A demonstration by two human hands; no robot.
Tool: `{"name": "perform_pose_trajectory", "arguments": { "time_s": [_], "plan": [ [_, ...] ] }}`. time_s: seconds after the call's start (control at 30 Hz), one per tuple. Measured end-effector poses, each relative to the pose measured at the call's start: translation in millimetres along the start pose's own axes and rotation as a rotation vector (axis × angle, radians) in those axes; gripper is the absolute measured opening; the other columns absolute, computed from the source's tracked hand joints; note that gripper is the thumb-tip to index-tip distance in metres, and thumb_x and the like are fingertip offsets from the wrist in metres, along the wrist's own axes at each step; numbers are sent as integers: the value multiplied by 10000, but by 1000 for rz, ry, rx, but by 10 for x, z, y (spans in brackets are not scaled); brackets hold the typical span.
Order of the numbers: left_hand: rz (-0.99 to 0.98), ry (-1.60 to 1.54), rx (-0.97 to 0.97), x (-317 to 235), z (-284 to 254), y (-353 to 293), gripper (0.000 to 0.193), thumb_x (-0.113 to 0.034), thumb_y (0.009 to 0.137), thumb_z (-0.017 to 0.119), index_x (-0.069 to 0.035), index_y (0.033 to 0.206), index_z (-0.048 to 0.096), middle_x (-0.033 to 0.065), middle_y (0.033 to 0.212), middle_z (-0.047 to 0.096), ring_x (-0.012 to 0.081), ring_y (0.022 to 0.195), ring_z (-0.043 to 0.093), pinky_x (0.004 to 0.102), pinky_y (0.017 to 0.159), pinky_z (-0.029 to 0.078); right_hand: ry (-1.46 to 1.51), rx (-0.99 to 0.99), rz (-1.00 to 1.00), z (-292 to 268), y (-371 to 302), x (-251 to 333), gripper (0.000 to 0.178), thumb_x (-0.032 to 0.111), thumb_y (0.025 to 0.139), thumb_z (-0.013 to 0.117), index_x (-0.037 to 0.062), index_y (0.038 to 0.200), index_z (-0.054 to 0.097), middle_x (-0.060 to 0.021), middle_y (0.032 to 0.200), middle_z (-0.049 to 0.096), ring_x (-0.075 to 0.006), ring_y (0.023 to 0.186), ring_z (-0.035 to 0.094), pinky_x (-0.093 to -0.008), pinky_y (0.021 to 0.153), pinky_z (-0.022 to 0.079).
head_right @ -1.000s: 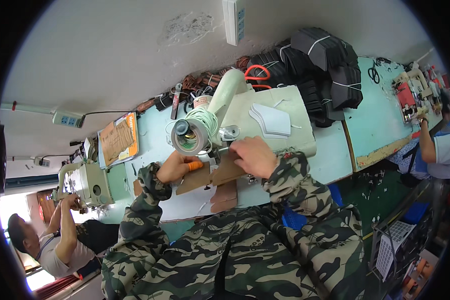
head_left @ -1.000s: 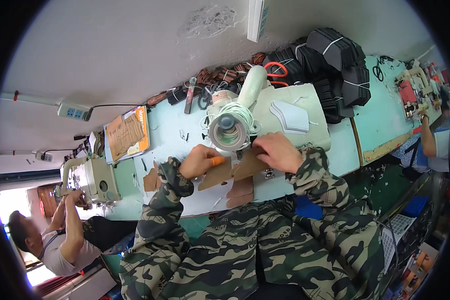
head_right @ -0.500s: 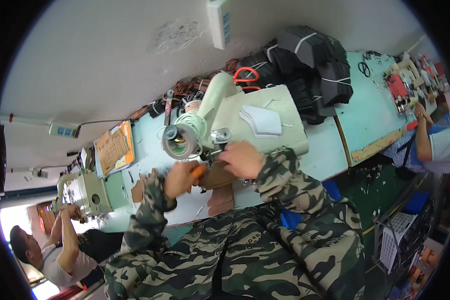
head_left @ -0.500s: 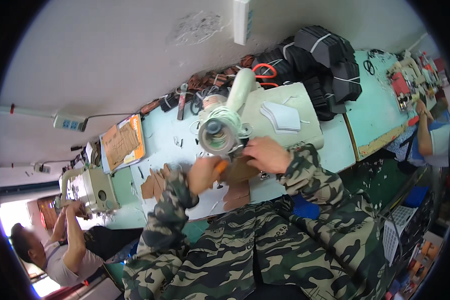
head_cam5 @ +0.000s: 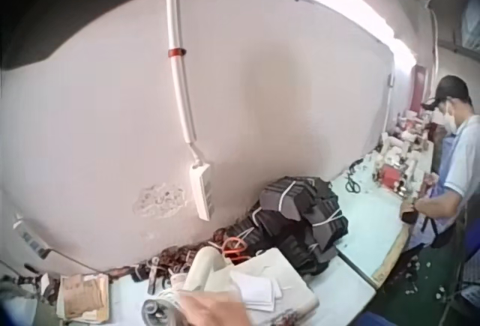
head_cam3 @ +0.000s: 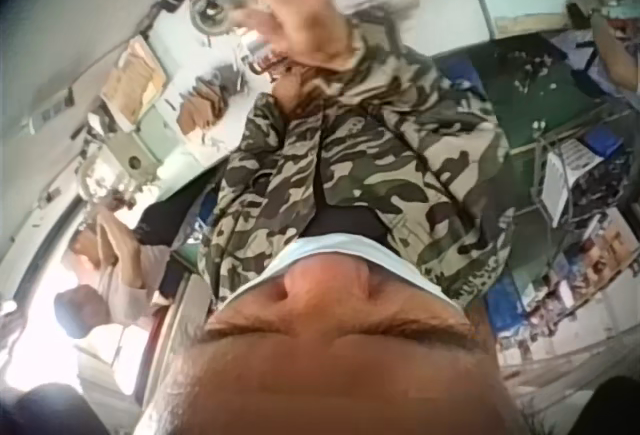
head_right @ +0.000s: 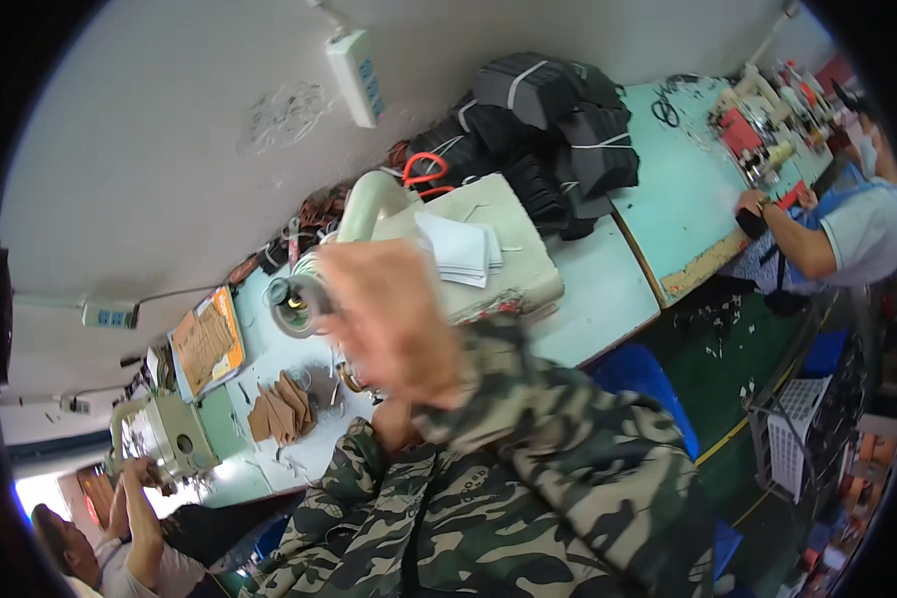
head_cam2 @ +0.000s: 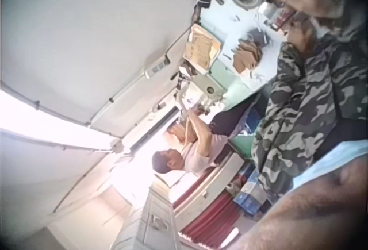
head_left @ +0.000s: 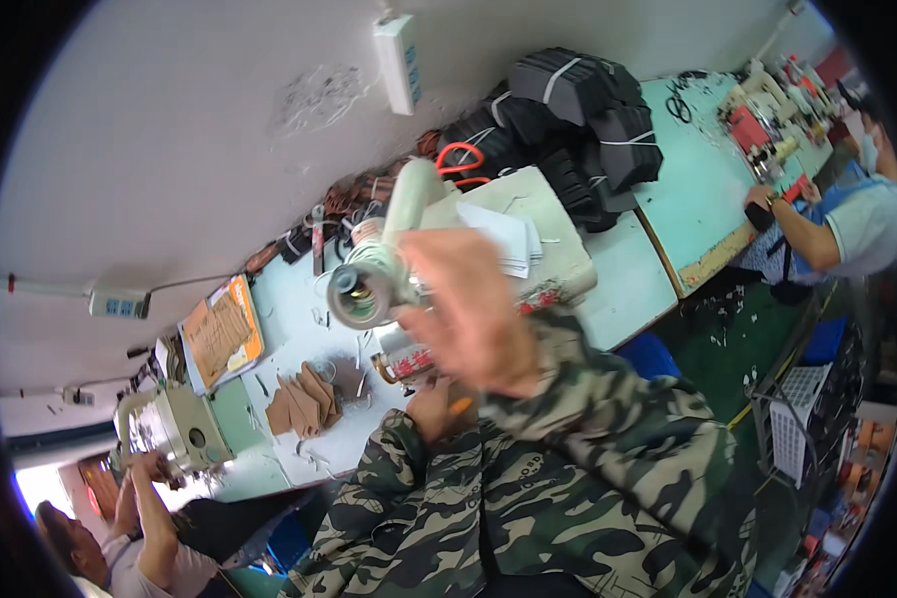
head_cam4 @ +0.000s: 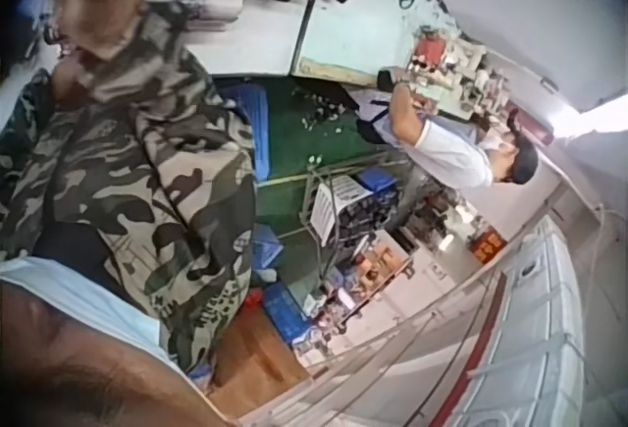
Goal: Stitching leather shoe components together using an industrial sewing machine.
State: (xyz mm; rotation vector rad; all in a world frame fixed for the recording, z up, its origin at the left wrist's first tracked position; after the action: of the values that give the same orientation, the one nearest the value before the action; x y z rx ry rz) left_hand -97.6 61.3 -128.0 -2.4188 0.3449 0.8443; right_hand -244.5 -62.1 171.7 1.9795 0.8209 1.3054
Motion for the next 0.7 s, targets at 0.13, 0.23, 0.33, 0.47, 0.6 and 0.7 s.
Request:
{"name": "perform_pose_trajectory", "arguments": {
  "time_s": [0.13, 0.23, 0.33, 0.47, 0.6, 0.7],
  "plan": [
    [517, 239, -5, -232, 112, 41, 201, -218, 735, 615, -74, 845, 701, 174, 872, 664, 390, 806, 629, 525, 730, 490, 286, 210, 278, 621, 218, 6, 435, 205, 917, 634, -54, 1249, 526, -215, 1168, 599, -367, 1096, 551, -459, 987, 384],
    [356, 88, -95, 145, 290, -38, 293, -213, 765, 690, -46, 1001, 639, 189, 941, 653, 381, 893, 625, 489, 790, 498, 301, 184, 211, 615, 215, -79, 418, 198, 910, 640, -51, 1227, 533, -218, 1168, 599, -359, 1111, 544, -456, 1013, 356],
    [266, 44, -265, 17, 147, -190, 310, -127, 780, 730, -21, 1054, 629, 169, 865, 670, 356, 894, 645, 425, 746, 515, 388, 174, 221, 526, 199, -123, 403, 200, 898, 658, -23, 1218, 554, -201, 1123, 624, -358, 1108, 549, -468, 1003, 369],
    [125, -382, -443, -262, -396, -513, 319, -19, 801, 663, 2, 1115, 614, 173, 899, 690, 215, 790, 674, 334, 701, 513, 244, 215, 294, 574, 180, -103, 383, 199, 879, 688, 9, 1198, 596, -167, 1053, 660, -345, 1016, 607, -449, 971, 418],
    [-121, -850, -327, -360, -1089, -672, 250, -127, 937, 590, 33, 1128, 600, 69, 893, 670, 83, 845, 580, 278, 758, 484, 243, 82, 455, 41, -339, -11, 335, 154, 874, 699, -9, 1154, 611, -151, 958, 682, -285, 868, 668, -373, 794, 518],
    [-110, -600, -150, -352, -1308, -488, 245, -170, 960, 566, -6, 1135, 614, 57, 918, 675, 95, 845, 578, 265, 779, 472, 403, 523, 740, 477, -1321, -360, 303, 119, 879, 687, -43, 1123, 609, -149, 858, 688, -245, 765, 680, -337, 699, 530]
  ]
}}
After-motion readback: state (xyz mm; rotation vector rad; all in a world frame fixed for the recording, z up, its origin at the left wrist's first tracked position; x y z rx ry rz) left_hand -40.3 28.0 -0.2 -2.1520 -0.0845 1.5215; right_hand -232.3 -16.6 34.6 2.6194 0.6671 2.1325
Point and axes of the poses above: each hand's wrist, its own y-axis towards the middle knuckle, its own z-axis out of the palm, x = y × z, the point moved 6 cm from there along y, towards the middle knuckle
